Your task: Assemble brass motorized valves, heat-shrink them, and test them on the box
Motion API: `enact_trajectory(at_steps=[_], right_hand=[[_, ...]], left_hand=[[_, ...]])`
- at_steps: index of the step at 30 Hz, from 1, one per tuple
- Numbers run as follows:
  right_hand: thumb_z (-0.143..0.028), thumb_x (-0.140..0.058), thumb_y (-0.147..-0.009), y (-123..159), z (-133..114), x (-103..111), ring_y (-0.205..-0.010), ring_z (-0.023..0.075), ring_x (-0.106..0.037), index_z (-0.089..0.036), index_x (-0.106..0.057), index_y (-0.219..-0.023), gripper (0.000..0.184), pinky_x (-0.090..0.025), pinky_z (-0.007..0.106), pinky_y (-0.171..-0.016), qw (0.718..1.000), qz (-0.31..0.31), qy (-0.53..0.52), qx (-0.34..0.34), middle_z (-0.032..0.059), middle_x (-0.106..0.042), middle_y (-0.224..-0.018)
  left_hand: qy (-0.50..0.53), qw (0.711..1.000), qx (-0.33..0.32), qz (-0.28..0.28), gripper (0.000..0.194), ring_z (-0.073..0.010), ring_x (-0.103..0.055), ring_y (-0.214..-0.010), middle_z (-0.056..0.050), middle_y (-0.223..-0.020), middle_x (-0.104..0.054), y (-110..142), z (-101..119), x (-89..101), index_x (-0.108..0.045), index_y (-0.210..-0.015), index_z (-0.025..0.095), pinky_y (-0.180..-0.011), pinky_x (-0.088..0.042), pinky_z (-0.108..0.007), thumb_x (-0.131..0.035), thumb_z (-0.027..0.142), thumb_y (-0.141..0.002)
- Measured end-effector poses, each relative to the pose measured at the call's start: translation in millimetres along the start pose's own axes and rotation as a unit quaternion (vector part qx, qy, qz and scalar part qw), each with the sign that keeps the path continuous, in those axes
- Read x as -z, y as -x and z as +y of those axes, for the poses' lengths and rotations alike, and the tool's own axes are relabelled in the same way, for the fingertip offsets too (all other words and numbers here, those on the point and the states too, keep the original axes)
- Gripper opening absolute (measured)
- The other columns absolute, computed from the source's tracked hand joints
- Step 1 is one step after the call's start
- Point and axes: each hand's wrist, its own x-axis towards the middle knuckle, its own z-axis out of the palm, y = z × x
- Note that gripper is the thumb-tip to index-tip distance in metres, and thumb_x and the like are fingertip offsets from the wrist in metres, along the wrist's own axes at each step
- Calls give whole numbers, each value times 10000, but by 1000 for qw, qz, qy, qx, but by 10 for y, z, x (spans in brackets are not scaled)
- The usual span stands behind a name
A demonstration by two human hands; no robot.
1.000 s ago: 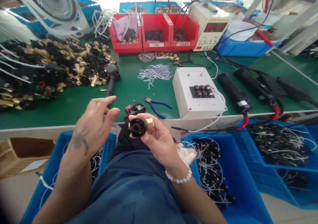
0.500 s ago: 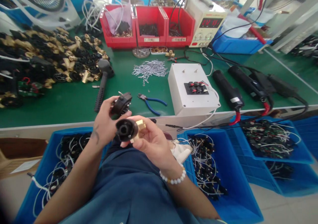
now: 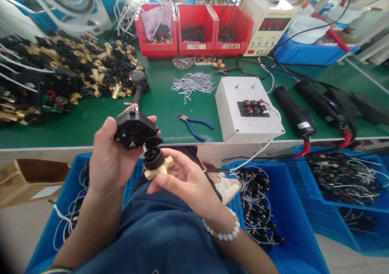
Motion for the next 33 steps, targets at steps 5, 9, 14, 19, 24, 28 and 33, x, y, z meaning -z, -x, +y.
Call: enact_trajectory(at_steps=[5,9,14,19,24,28,33], right_hand=[[-288,-765,-932,18,-34,-44,-779,96,-736,-205,-617,-1306,411,-612,244,-811,1000,-7,13,-3,23,-741,-1014],[-303,-734,-963,18,9,-17,-732,84,-720,-210,-614,-1318,387,-584,215,-773,1000,-16,10,14,1,-746,-890],[-277,-753,-945,29,31,-4,-742,78,-723,-251,-650,-1298,368,-583,211,-775,999,-12,-15,30,3,-749,-988],[-232,-759,-939,23,3,-27,-800,60,-732,-280,-661,-1305,382,-578,180,-804,999,-24,-33,29,-11,-736,-1034],[-270,-763,-938,20,11,-26,-753,74,-727,-256,-647,-1309,389,-573,201,-756,999,-24,-21,22,-3,-739,-983],[-336,-759,-938,26,34,1,-672,103,-708,-228,-633,-1298,397,-565,249,-716,1000,-11,2,23,1,-740,-885],[-390,-737,-949,5,50,-2,-650,120,-697,-221,-617,-1311,417,-567,281,-727,999,6,31,20,4,-742,-839]], left_hand=[[-17,1000,-24,-4,410,-207,-757,-991,-53,-1155,-770,43,5,4,-694,-1254,235,-812,-616,-301,-529,505,-993],[-1,1000,-20,-2,368,-185,-745,-944,-49,-1098,-777,78,22,0,-730,-1215,217,-807,-607,-276,-545,448,-996],[-8,999,-35,1,371,-207,-744,-992,-49,-1070,-776,113,47,-8,-741,-1191,220,-809,-612,-284,-529,461,-1006],[-15,999,-39,-2,360,-225,-742,-1047,-44,-1089,-781,145,62,-25,-749,-1193,239,-829,-627,-296,-549,471,-1004],[-44,998,-44,-13,347,-264,-727,-1123,-31,-1136,-774,160,72,-33,-734,-1207,300,-896,-632,-359,-554,509,-996],[-73,995,-59,-24,369,-281,-701,-1192,-19,-1216,-758,164,70,-10,-704,-1255,315,-964,-612,-400,-540,530,-1003],[-97,991,-85,-39,392,-283,-648,-1294,-3,-1364,-706,188,59,28,-682,-1316,332,-1068,-566,-416,-539,529,-1009]])
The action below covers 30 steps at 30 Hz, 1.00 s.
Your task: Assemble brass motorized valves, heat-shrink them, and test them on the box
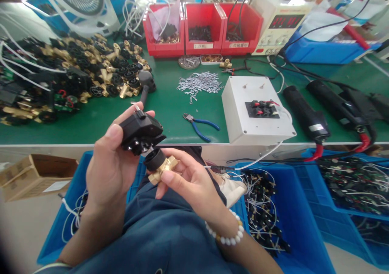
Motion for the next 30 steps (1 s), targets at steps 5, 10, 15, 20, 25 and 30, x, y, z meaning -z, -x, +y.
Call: enact_trajectory(at_steps=[5,10,15,20,25,30], right_hand=[[-418,-749,-933,-35,-28,-33,-612,99,-677,-207,-629,-1256,404,-555,238,-668,999,20,-23,-10,11,-751,-845],[-475,-721,-939,-47,-78,-40,-531,88,-642,-186,-655,-1212,403,-513,203,-513,994,-12,-95,-50,52,-773,-900],[-446,-745,-932,-33,-76,-76,-588,93,-683,-202,-653,-1226,393,-561,210,-594,999,10,-53,-5,26,-764,-878],[-410,-776,-907,-18,-65,-145,-606,106,-699,-217,-647,-1231,399,-604,242,-628,996,74,40,30,2,-754,-851],[-457,-803,-865,-85,-28,-211,-579,116,-685,-217,-647,-1218,454,-611,267,-601,993,107,35,44,-16,-729,-799],[-517,-765,-889,-143,-60,-167,-579,104,-643,-209,-652,-1234,476,-569,242,-595,991,131,9,40,-18,-713,-755]], left_hand=[[-79,995,-51,-26,482,-307,-514,-1453,-14,-1495,-621,41,6,-10,-611,-1420,343,-1171,-491,-446,-514,567,-1004],[-111,989,-88,-39,534,-334,-474,-1478,-31,-1518,-597,74,46,-26,-549,-1482,337,-1185,-466,-463,-522,567,-1001],[-122,987,-107,-19,506,-316,-506,-1454,-38,-1496,-607,81,29,-34,-545,-1482,341,-1165,-472,-427,-487,548,-1025],[-175,972,-149,-46,462,-292,-528,-1424,-39,-1493,-608,74,-30,-24,-564,-1469,323,-1210,-410,-434,-507,480,-1039],[-182,971,-146,-52,443,-287,-501,-1459,-42,-1505,-600,46,-33,-7,-571,-1460,308,-1250,-361,-442,-491,456,-1050],[-281,931,-214,-94,677,-330,-368,-1548,-67,-1653,-411,20,-69,87,-425,-1560,328,-1277,-320,-503,-662,507,-951]])
